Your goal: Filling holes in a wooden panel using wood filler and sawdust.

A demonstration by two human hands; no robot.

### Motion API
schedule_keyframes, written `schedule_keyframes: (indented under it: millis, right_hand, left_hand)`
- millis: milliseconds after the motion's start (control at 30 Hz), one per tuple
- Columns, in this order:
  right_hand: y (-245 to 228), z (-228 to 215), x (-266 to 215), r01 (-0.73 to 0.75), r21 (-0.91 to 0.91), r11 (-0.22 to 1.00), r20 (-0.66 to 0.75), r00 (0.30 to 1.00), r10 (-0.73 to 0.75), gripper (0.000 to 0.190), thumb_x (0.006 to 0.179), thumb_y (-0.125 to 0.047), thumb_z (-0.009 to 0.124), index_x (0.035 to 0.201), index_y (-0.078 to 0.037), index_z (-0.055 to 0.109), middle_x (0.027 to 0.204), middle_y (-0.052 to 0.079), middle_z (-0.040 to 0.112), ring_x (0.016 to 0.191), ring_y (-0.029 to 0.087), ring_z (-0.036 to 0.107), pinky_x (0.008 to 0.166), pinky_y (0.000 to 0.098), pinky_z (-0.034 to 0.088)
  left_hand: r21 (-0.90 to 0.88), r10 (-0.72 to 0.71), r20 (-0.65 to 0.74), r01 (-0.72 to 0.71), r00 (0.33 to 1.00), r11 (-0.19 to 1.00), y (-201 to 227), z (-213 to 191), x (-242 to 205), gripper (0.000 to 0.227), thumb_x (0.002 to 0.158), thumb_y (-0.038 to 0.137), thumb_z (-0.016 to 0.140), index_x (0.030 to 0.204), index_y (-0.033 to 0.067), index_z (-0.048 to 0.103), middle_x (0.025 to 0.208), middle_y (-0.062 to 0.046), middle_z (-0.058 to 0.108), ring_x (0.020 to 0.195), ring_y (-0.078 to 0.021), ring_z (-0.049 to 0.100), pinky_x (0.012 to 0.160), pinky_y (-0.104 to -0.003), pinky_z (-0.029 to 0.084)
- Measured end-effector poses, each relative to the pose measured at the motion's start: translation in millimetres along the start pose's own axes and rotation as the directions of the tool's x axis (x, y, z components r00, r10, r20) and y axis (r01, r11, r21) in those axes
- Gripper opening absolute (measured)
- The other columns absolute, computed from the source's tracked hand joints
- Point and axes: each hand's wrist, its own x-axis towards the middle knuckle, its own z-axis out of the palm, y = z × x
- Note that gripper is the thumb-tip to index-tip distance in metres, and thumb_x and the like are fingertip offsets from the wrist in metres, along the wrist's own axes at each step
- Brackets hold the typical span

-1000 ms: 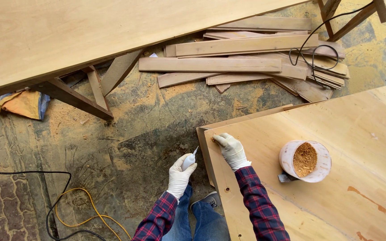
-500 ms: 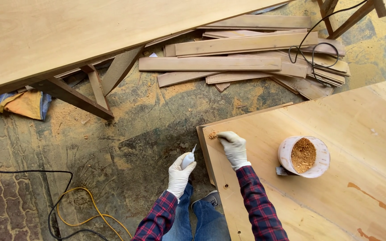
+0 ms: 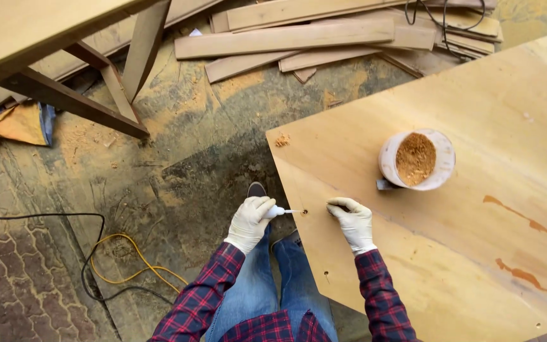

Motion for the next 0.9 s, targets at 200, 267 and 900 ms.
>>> schedule_keyframes:
  millis: [200,267,900]
  right_hand:
    - [25.7,1.4,-7.3,0.018,0.123,0.992,-0.033,0.999,-0.014,0.015,0.087,0.001,0.075,0.102,0.0,0.078,0.091,0.005,0.077,0.081,0.01,0.07,0.076,0.0239,0.058]
    - [21.3,2.7,-10.9,0.024,0.136,0.99,-0.032,0.999,-0.02,0.015,0.088,0.001,0.075,0.103,0.0,0.078,0.091,0.005,0.077,0.081,0.01,0.07,0.076,0.0239,0.057]
    - [11.0,6.5,-15.9,0.071,0.115,0.991,-0.048,0.997,-0.066,0.014,0.088,0.001,0.075,0.102,-0.001,0.078,0.092,0.005,0.077,0.082,0.009,0.07,0.077,0.0234,0.058]
  left_hand:
    - [0.32,0.12,0.011,-0.117,0.993,0.94,17.0,11.0,-6.7,0.037,0.08,0.008,0.071,0.117,0.0063,0.066,0.113,-0.009,0.069,0.105,-0.0292,0.063,0.09,-0.041,0.052]
    - [0.398,0.147,0.0,-0.135,0.989,0.907,26.8,9.4,-7.4,0.036,0.081,0.007,0.069,0.117,0.0062,0.065,0.111,-0.009,0.069,0.104,-0.0288,0.063,0.09,-0.041,0.052]
    - [0.587,0.144,0.062,-0.153,0.988,0.795,47.8,8.0,2.5,0.013,0.092,0.022,0.063,0.095,0.0095,0.058,0.086,-0.006,0.054,0.084,-0.0246,0.055,0.076,-0.039,0.047]
